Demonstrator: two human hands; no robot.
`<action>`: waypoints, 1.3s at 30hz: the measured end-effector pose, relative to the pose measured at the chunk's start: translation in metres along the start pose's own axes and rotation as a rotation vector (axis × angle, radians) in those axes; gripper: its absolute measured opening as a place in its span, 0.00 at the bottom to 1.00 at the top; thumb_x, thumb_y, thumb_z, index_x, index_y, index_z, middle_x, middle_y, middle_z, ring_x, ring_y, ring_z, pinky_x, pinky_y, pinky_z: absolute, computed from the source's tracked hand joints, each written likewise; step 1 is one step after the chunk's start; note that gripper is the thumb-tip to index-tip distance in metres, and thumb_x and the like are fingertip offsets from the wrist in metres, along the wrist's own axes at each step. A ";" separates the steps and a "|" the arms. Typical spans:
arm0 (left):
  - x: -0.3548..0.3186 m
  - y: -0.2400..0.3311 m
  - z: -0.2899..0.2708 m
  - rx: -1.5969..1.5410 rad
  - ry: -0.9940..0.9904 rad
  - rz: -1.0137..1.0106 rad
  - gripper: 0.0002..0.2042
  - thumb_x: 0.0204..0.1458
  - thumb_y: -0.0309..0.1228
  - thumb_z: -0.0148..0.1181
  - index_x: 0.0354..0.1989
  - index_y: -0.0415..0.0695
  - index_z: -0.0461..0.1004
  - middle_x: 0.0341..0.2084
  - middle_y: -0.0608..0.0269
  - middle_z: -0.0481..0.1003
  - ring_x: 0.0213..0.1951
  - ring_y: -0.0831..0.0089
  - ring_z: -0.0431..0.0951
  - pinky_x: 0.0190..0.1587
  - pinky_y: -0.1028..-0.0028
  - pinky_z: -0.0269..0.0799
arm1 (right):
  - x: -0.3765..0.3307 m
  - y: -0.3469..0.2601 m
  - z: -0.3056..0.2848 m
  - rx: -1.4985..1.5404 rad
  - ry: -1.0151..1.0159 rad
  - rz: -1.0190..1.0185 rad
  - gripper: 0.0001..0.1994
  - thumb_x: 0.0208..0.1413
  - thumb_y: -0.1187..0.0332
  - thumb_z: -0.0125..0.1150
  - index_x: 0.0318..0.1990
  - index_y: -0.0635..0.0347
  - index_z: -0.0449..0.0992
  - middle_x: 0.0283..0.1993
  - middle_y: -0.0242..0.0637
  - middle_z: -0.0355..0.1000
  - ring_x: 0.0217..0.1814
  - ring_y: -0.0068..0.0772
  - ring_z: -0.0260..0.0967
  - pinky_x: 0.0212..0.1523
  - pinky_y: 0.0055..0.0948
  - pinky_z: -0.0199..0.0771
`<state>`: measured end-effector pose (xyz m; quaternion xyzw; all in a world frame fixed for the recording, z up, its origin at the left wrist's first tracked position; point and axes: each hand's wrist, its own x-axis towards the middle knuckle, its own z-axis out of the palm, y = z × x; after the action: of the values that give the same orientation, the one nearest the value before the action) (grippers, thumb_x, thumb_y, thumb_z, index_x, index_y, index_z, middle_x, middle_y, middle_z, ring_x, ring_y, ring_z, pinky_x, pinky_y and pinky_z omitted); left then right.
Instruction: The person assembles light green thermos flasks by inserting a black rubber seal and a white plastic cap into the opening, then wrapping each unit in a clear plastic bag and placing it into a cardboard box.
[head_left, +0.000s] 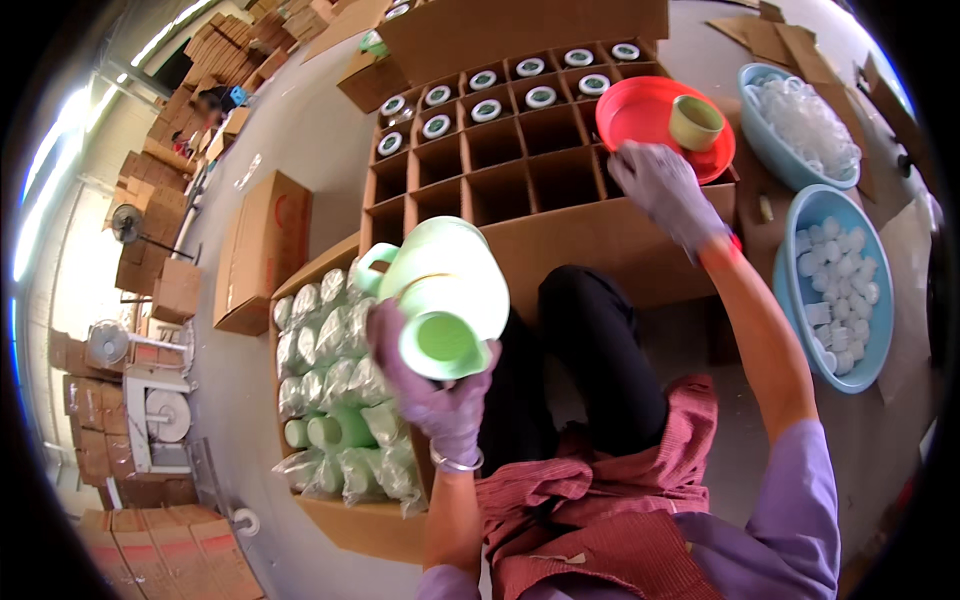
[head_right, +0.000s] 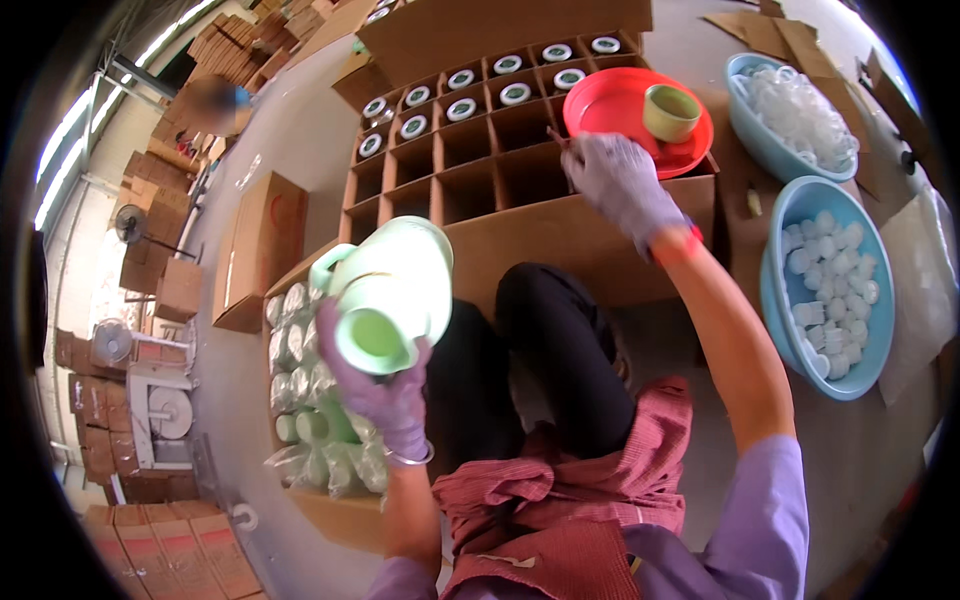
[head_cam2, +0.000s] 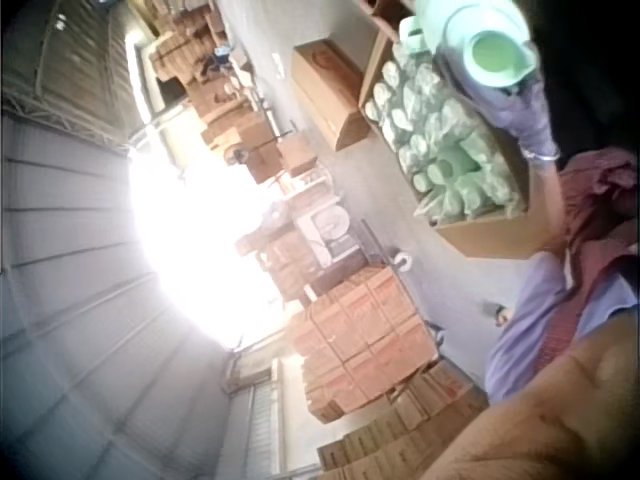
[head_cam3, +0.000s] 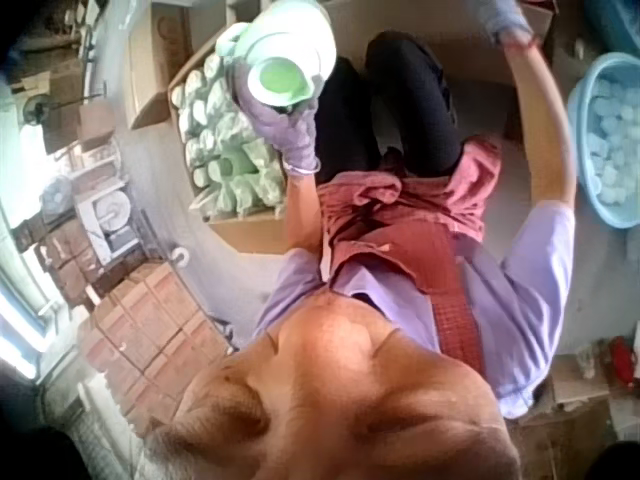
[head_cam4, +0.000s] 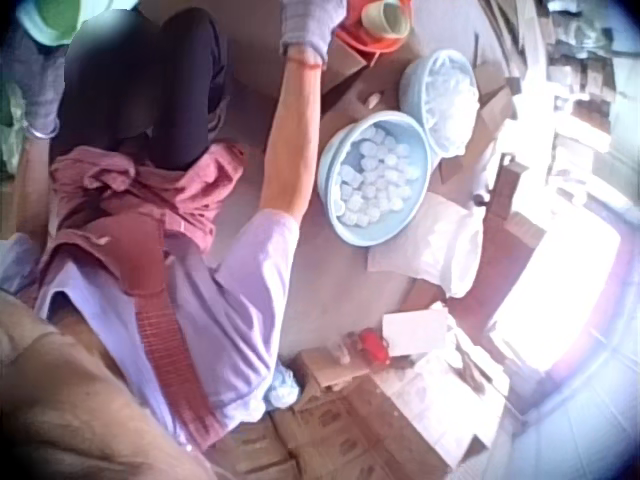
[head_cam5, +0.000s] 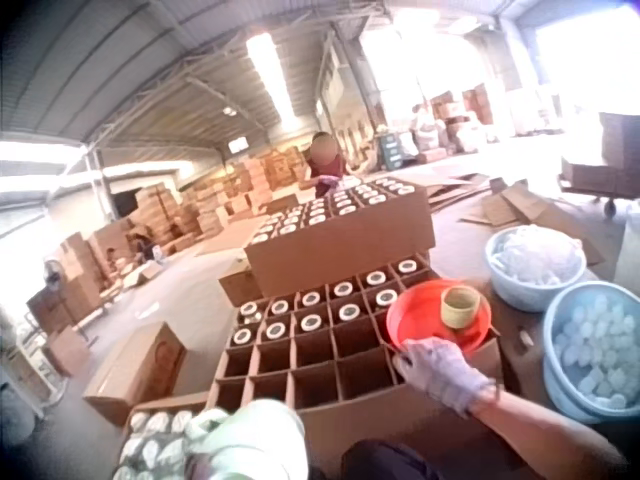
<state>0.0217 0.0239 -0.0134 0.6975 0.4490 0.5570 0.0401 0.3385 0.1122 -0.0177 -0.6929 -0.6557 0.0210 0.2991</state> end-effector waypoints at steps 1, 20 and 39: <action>0.004 0.022 0.007 -0.374 0.079 -0.256 0.44 0.40 0.31 0.76 0.68 0.43 0.59 0.61 0.51 0.64 0.62 0.51 0.66 0.65 0.53 0.62 | 0.027 0.037 0.010 -0.144 0.015 0.050 0.14 0.59 0.59 0.56 0.41 0.62 0.76 0.33 0.53 0.76 0.39 0.55 0.76 0.40 0.50 0.76; -0.049 -0.020 -0.025 -0.782 -0.669 -0.619 0.18 0.64 0.36 0.49 0.52 0.34 0.75 0.53 0.52 0.75 0.56 0.65 0.74 0.61 0.68 0.67 | -0.168 -0.134 0.007 0.490 -0.180 -0.734 0.11 0.49 0.59 0.68 0.36 0.52 0.78 0.36 0.32 0.69 0.40 0.38 0.68 0.47 0.43 0.69; -0.031 -0.021 -0.040 -0.706 -0.822 -0.222 0.39 0.41 0.41 0.75 0.63 0.40 0.69 0.67 0.53 0.62 0.68 0.52 0.60 0.70 0.55 0.51 | -0.137 -0.096 -0.008 0.899 -0.534 -0.409 0.36 0.48 0.46 0.71 0.57 0.66 0.71 0.60 0.51 0.67 0.66 0.51 0.63 0.65 0.44 0.63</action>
<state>-0.0223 -0.0021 -0.0331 0.7501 0.2533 0.3481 0.5020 0.2369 -0.0205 -0.0184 -0.3266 -0.7562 0.4147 0.3867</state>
